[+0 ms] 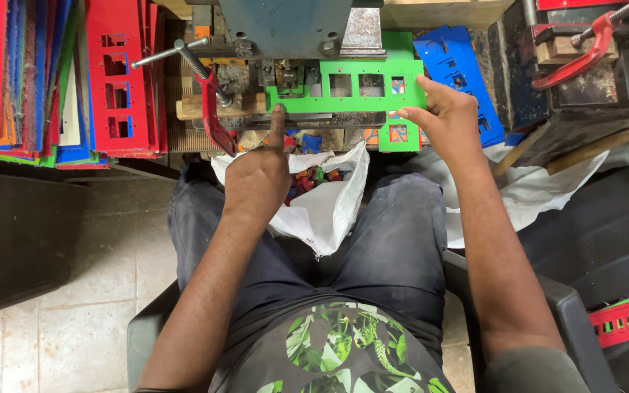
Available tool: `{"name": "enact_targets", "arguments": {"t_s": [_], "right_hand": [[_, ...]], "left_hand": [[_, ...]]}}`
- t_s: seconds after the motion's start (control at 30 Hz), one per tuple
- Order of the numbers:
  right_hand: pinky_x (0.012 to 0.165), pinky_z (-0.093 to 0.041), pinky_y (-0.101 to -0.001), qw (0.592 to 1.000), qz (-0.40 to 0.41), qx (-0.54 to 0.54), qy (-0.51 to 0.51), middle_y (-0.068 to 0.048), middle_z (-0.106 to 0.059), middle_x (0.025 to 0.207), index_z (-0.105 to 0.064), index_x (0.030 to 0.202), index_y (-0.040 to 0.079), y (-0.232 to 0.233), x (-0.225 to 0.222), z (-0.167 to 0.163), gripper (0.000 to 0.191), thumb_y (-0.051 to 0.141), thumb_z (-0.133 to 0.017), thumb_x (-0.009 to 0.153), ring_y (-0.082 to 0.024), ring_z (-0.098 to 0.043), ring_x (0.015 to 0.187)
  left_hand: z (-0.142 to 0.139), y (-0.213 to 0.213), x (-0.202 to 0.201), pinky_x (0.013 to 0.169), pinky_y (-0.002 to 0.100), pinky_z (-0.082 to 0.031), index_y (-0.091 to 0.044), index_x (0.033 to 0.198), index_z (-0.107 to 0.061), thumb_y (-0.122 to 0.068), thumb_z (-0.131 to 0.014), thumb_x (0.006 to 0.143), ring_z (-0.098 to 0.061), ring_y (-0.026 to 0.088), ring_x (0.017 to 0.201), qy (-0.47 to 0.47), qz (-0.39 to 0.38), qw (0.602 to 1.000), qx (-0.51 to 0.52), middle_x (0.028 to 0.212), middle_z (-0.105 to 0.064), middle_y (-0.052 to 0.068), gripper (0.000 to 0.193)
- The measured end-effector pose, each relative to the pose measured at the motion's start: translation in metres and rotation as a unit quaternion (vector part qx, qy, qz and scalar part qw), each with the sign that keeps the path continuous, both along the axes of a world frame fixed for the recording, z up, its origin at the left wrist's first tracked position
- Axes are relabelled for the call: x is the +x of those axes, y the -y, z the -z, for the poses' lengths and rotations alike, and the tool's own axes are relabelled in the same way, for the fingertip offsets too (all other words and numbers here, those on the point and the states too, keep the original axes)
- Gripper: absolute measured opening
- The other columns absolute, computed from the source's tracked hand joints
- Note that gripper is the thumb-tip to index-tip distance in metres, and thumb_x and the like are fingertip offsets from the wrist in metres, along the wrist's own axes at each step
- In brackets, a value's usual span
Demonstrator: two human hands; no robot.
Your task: The person places colored plastic sheets under a manual press and punches rectangular holes into them one at a time. They handle green, red, and blue sheets, stacking the finished pieces on the workbench.
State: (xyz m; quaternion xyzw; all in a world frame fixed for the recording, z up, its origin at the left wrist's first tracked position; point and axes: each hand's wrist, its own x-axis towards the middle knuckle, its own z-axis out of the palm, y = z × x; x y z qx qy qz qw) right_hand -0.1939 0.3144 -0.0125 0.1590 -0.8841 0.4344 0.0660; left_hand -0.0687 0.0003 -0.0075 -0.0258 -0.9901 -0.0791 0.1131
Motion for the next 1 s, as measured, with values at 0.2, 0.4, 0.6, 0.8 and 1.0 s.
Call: {"name": "enact_targets", "arguments": {"t_s": [0.2,0.4,0.6,0.8,1.0], "right_hand": [[0.070,-0.054,-0.0244,1.000,0.001,-0.019,0.019,-0.009,-0.076,0.092,-0.066,0.136,-0.006,-0.0019,-0.0024,0.0045,0.061,0.009,-0.091,0.084,-0.006,-0.064,0.077],[0.071,-0.055,-0.0240,1.000,0.004,-0.025,0.017,-0.008,-0.076,0.093,-0.066,0.136,-0.005,-0.0021,-0.0022,0.0049,0.060,0.008,-0.091,0.083,-0.006,-0.065,0.078],[0.068,-0.052,-0.0242,1.000,0.011,-0.008,0.004,-0.008,-0.072,0.087,-0.068,0.136,-0.005,-0.0010,0.0002,0.0036,0.059,0.007,-0.092,0.083,-0.006,-0.060,0.075],[0.069,-0.053,-0.0224,0.999,0.008,-0.037,0.017,-0.006,-0.073,0.090,-0.066,0.137,-0.004,-0.0002,0.0011,0.0026,0.059,0.006,-0.090,0.085,-0.005,-0.063,0.076],[0.070,-0.054,-0.0223,0.998,0.005,-0.052,0.023,-0.006,-0.073,0.091,-0.065,0.138,-0.004,0.0008,0.0021,0.0024,0.059,0.006,-0.090,0.085,-0.005,-0.063,0.077]], "left_hand": [[-0.0029,0.0004,0.0001,0.043,0.040,-0.050,0.000,0.158,-0.037,-0.018,-0.072,0.086,-0.062,0.027,0.044,0.011,0.010,1.000,0.013,0.056,-0.065,0.010,0.082],[-0.0038,0.0005,-0.0009,0.044,0.039,-0.050,-0.002,0.159,-0.036,-0.021,-0.071,0.088,-0.062,0.025,0.045,0.015,0.010,1.000,-0.011,0.057,-0.065,0.009,0.081],[-0.0017,-0.0022,0.0001,0.043,0.039,-0.049,-0.002,0.158,-0.036,-0.023,-0.069,0.093,-0.060,0.025,0.043,0.013,0.002,1.000,-0.004,0.056,-0.064,0.009,0.075],[-0.0018,-0.0015,0.0001,0.044,0.039,-0.050,0.000,0.158,-0.036,-0.021,-0.069,0.093,-0.061,0.025,0.045,0.006,0.006,1.000,-0.008,0.058,-0.065,0.008,0.076],[-0.0034,-0.0020,0.0009,0.043,0.039,-0.049,0.000,0.157,-0.038,-0.021,-0.070,0.091,-0.061,0.024,0.044,0.002,0.007,1.000,-0.013,0.057,-0.064,0.008,0.077]]}}
